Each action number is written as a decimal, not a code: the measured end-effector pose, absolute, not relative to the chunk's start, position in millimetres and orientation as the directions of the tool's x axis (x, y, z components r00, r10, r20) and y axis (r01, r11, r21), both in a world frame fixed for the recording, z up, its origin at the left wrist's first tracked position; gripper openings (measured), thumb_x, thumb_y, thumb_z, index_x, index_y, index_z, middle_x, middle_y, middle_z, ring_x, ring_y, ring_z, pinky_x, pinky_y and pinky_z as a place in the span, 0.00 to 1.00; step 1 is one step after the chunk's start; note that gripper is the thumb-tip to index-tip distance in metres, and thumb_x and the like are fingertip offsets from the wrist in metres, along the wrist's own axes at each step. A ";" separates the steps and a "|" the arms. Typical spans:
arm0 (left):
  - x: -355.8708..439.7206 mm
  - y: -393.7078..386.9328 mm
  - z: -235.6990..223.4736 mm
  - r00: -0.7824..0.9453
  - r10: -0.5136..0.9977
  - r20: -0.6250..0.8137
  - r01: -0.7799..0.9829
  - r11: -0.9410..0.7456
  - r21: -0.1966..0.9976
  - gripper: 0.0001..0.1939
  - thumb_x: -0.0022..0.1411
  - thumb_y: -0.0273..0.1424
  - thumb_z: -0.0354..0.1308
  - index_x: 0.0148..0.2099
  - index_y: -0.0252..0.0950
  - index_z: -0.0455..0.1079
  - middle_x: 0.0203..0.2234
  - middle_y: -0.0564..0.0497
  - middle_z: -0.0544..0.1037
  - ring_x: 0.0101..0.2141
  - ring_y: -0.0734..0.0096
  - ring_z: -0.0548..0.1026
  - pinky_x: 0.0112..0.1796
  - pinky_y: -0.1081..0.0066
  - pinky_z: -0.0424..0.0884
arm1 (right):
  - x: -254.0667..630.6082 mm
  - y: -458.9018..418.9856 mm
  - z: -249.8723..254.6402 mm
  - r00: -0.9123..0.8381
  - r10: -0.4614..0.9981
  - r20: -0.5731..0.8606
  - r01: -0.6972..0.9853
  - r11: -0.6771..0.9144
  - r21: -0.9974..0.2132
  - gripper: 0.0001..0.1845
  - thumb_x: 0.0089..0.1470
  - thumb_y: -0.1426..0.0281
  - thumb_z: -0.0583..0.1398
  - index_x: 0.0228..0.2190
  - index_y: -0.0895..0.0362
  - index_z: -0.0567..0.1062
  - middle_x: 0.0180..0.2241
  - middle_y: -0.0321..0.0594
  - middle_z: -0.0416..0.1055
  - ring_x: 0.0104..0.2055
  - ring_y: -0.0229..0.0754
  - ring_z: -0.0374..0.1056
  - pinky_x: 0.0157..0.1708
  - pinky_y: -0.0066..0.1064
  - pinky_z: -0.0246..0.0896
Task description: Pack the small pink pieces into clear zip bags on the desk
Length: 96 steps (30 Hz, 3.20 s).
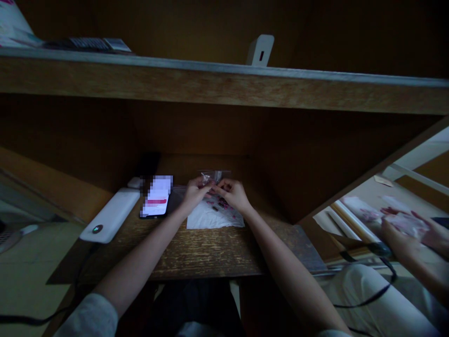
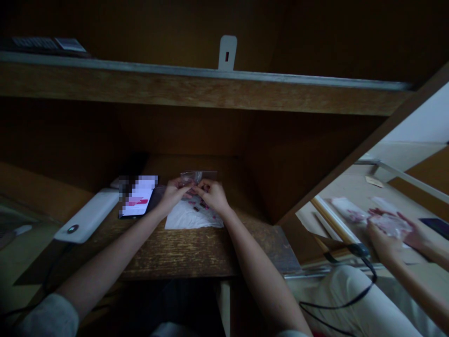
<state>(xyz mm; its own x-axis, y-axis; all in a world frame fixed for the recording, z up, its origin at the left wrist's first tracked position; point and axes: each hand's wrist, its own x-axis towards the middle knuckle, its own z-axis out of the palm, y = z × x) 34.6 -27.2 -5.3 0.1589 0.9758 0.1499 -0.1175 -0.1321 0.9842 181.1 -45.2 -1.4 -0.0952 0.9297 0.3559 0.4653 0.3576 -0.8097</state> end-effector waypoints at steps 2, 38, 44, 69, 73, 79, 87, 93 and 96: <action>33.1 -26.8 -5.0 0.155 0.979 0.134 -0.127 -0.115 0.985 0.12 0.44 0.35 0.65 0.31 0.33 0.73 0.26 0.50 0.77 0.23 0.72 0.74 0.20 0.76 0.71 | 181.5 -44.9 -2.5 -0.109 0.928 0.355 0.459 0.364 -0.811 0.16 0.47 0.58 0.60 0.21 0.59 0.72 0.15 0.32 0.58 0.18 0.32 0.48 0.18 0.25 0.39; 18.9 -18.6 1.9 -0.100 0.988 0.118 -0.363 -0.147 0.920 0.17 0.48 0.40 0.63 0.36 0.33 0.70 0.27 0.51 0.76 0.21 0.79 0.72 0.23 0.78 0.71 | 178.6 -37.9 -1.6 0.045 0.940 0.339 0.084 0.335 -0.938 0.16 0.47 0.68 0.57 0.39 0.57 0.73 0.33 0.40 0.71 0.31 0.38 0.64 0.32 0.29 0.58; 18.9 -19.2 2.8 -0.107 0.982 0.158 -0.350 -0.186 0.918 0.15 0.49 0.40 0.62 0.35 0.33 0.69 0.25 0.52 0.75 0.19 0.79 0.71 0.21 0.79 0.68 | 180.1 -38.8 0.0 0.000 0.981 0.195 -0.029 0.195 -0.980 0.19 0.48 0.63 0.55 0.41 0.57 0.74 0.18 0.33 0.61 0.18 0.33 0.51 0.18 0.26 0.45; 26.7 -41.1 10.7 -0.133 0.884 0.448 -0.053 -0.458 0.888 0.18 0.60 0.44 0.50 0.49 0.41 0.61 0.26 0.54 0.73 0.20 0.77 0.70 0.23 0.77 0.65 | 177.5 -38.6 -0.8 -0.030 0.999 -0.012 -0.353 -0.022 -0.935 0.19 0.50 0.56 0.54 0.33 0.57 0.74 0.17 0.32 0.59 0.14 0.31 0.42 0.13 0.26 0.35; 25.2 -45.4 5.6 -0.030 0.785 0.619 0.150 -0.609 0.779 0.15 0.62 0.39 0.49 0.48 0.39 0.61 0.34 0.50 0.74 0.29 0.74 0.73 0.30 0.74 0.69 | 180.9 -38.5 1.5 -0.155 0.985 -0.080 -0.524 -0.150 -0.838 0.14 0.51 0.60 0.54 0.32 0.57 0.72 0.18 0.31 0.61 0.14 0.29 0.40 0.11 0.23 0.33; 23.9 -43.8 1.4 0.069 0.582 0.810 0.370 -0.769 0.521 0.13 0.63 0.33 0.49 0.50 0.36 0.60 0.37 0.47 0.73 0.35 0.72 0.73 0.36 0.70 0.71 | 183.5 -38.0 2.2 -0.259 0.960 -0.106 -0.678 -0.259 -0.688 0.10 0.53 0.66 0.52 0.29 0.59 0.69 0.15 0.27 0.54 0.12 0.26 0.35 0.09 0.19 0.31; 25.1 -48.3 7.5 0.194 0.499 0.844 0.477 -0.800 0.364 0.15 0.63 0.30 0.49 0.52 0.37 0.62 0.39 0.47 0.74 0.38 0.71 0.73 0.39 0.68 0.72 | 185.7 -35.6 -1.1 -0.337 0.935 -0.111 -0.721 -0.332 -0.608 0.13 0.56 0.67 0.48 0.28 0.60 0.68 0.14 0.27 0.52 0.11 0.26 0.36 0.08 0.17 0.31; 24.9 -46.8 11.3 0.130 0.479 0.868 0.507 -0.785 0.357 0.07 0.62 0.27 0.51 0.42 0.36 0.68 0.35 0.50 0.75 0.38 0.71 0.73 0.40 0.69 0.71 | 184.0 -36.9 0.9 -0.308 0.939 -0.153 -0.694 -0.332 -0.639 0.13 0.57 0.67 0.48 0.28 0.61 0.68 0.14 0.27 0.51 0.11 0.26 0.36 0.08 0.18 0.31; 24.1 -46.8 15.3 0.064 0.487 0.871 0.511 -0.766 0.390 0.05 0.61 0.27 0.52 0.39 0.36 0.68 0.33 0.50 0.75 0.36 0.73 0.73 0.37 0.71 0.71 | 183.6 -37.7 1.8 -0.315 0.935 -0.163 -0.685 -0.343 -0.642 0.12 0.56 0.67 0.49 0.28 0.60 0.68 0.14 0.27 0.51 0.11 0.26 0.36 0.08 0.18 0.31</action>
